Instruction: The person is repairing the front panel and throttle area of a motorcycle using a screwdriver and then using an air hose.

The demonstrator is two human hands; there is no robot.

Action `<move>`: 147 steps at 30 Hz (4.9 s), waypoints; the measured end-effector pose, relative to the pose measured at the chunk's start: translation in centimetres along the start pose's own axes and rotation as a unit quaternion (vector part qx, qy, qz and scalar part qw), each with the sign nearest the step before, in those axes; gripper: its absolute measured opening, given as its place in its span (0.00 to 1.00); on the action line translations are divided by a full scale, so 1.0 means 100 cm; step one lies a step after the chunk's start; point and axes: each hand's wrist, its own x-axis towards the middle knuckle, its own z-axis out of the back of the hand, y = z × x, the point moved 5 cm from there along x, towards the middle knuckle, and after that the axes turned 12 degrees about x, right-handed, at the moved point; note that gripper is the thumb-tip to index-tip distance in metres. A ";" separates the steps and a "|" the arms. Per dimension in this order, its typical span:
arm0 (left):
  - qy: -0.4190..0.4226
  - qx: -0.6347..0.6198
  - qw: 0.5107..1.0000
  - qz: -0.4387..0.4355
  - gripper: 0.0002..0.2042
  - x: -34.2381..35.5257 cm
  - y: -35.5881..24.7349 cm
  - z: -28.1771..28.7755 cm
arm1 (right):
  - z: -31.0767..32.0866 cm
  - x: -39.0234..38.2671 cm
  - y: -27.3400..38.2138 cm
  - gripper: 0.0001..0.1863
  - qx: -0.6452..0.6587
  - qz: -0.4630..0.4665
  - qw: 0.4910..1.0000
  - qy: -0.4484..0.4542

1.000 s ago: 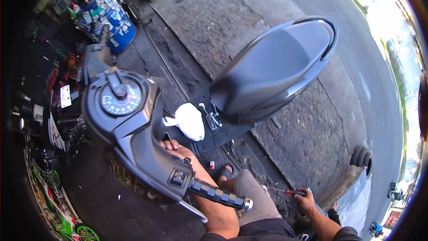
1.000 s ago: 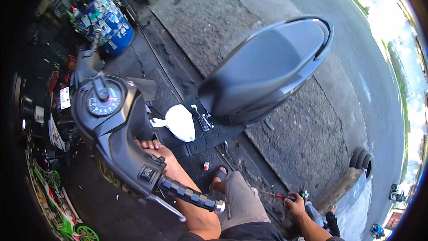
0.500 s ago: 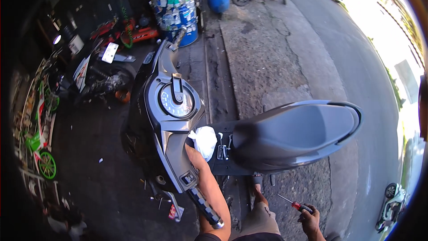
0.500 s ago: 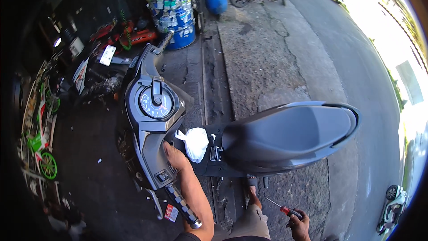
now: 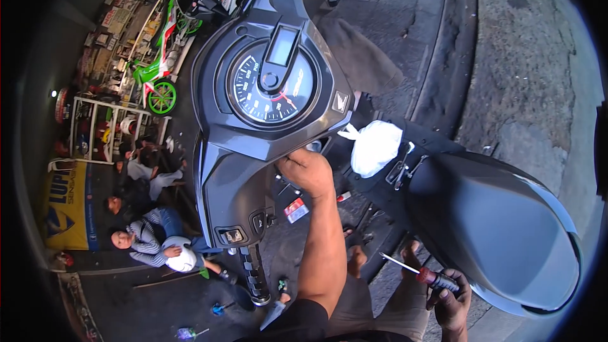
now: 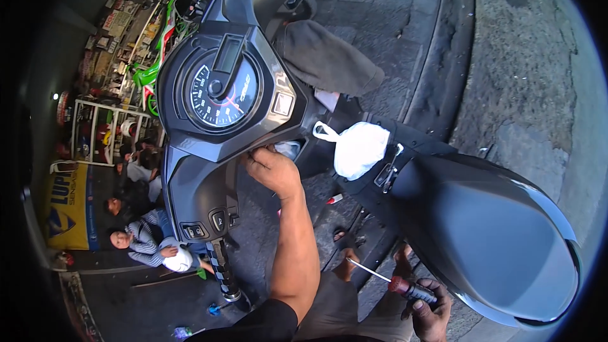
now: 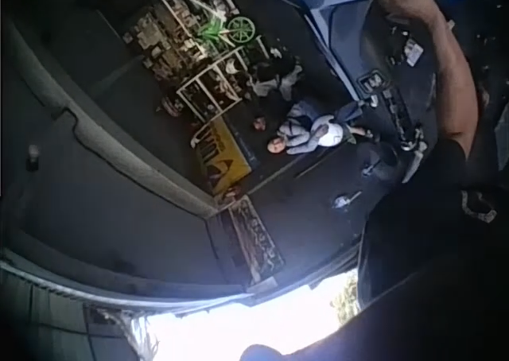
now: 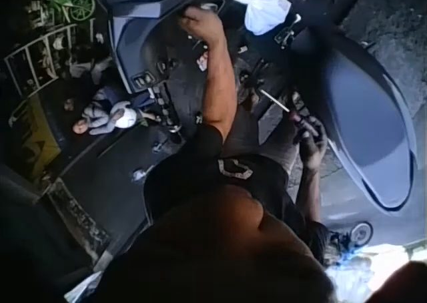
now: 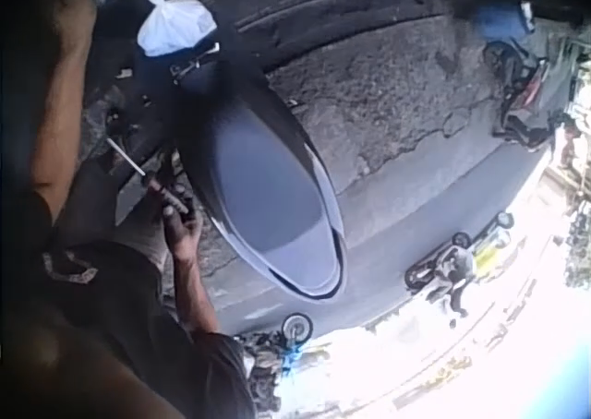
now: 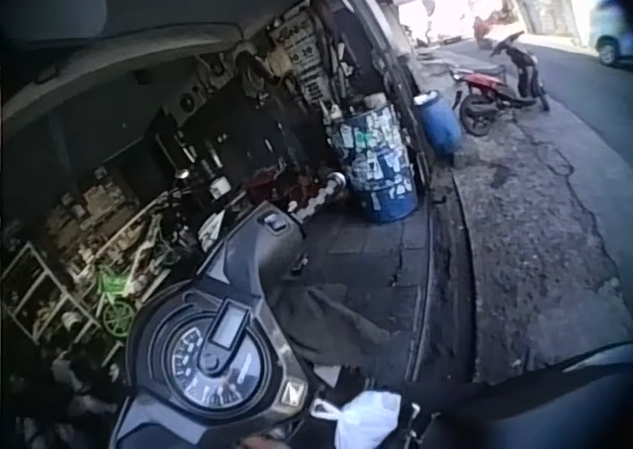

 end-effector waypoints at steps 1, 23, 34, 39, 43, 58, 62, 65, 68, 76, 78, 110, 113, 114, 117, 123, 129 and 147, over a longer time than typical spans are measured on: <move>-0.015 -0.015 1.000 0.015 0.20 -0.002 -0.002 0.000 | -0.001 0.006 -0.005 0.30 0.015 -0.004 1.000 0.013; -0.049 -0.026 0.997 -0.060 0.12 -0.014 -0.019 0.005 | -0.046 0.067 -0.007 0.34 0.059 -0.041 0.995 0.072; -0.022 -0.058 0.998 -0.011 0.10 -0.011 -0.016 -0.009 | -0.026 0.089 -0.033 0.33 0.024 -0.110 0.990 0.082; -0.040 -0.078 0.994 0.070 0.13 -0.002 -0.016 -0.006 | -0.020 0.098 -0.052 0.34 -0.016 -0.160 0.982 0.098; 0.174 -0.310 0.923 0.147 0.12 -0.005 0.007 -0.004 | -0.009 0.101 -0.063 0.35 -0.035 -0.168 0.981 0.090; 0.352 -0.298 0.701 0.544 0.14 -0.143 0.157 0.051 | 0.024 0.113 -0.115 0.27 0.018 -0.198 0.977 0.076; 0.243 -0.116 0.679 0.683 0.10 -0.223 0.259 0.051 | 0.056 0.104 -0.123 0.26 -0.022 -0.172 0.984 0.045; 0.249 -0.082 0.679 0.685 0.09 -0.267 0.322 0.018 | 0.082 0.098 -0.129 0.30 -0.056 -0.131 0.990 0.015; 0.303 -0.103 0.701 0.637 0.13 -0.271 0.381 -0.032 | 0.090 0.096 -0.146 0.22 -0.086 -0.095 0.992 0.014; 0.365 -0.317 0.690 0.539 0.34 -0.260 0.380 -0.146 | 0.110 0.151 -0.215 0.23 -0.119 -0.006 0.993 0.025; 0.371 -0.364 0.672 0.527 0.35 -0.262 0.377 -0.148 | 0.092 0.164 -0.212 0.23 -0.164 0.078 0.982 0.045; 0.332 -0.400 0.778 -0.353 0.11 0.016 0.064 0.017 | -0.235 0.219 -0.212 0.25 -0.097 0.573 0.765 0.277; 0.303 -0.407 0.787 -0.351 0.12 0.019 0.064 0.014 | -0.239 0.217 -0.211 0.24 -0.086 0.587 0.759 0.267; 0.309 -0.418 0.782 -0.343 0.12 0.020 0.064 0.014 | -0.240 0.216 -0.210 0.25 -0.088 0.579 0.764 0.271; 0.310 -0.431 0.781 -0.329 0.12 0.024 0.063 0.012 | -0.245 0.216 -0.208 0.24 -0.094 0.575 0.766 0.271; 0.312 -0.440 0.784 -0.307 0.13 0.024 0.062 0.010 | -0.250 0.217 -0.206 0.24 -0.101 0.599 0.750 0.262; 0.304 -0.440 0.789 -0.303 0.13 0.028 0.062 0.009 | -0.254 0.217 -0.207 0.24 -0.106 0.533 0.790 0.283; 0.303 -0.425 0.799 -0.299 0.12 0.026 0.060 0.012 | -0.253 0.221 -0.201 0.25 -0.086 0.563 0.768 0.293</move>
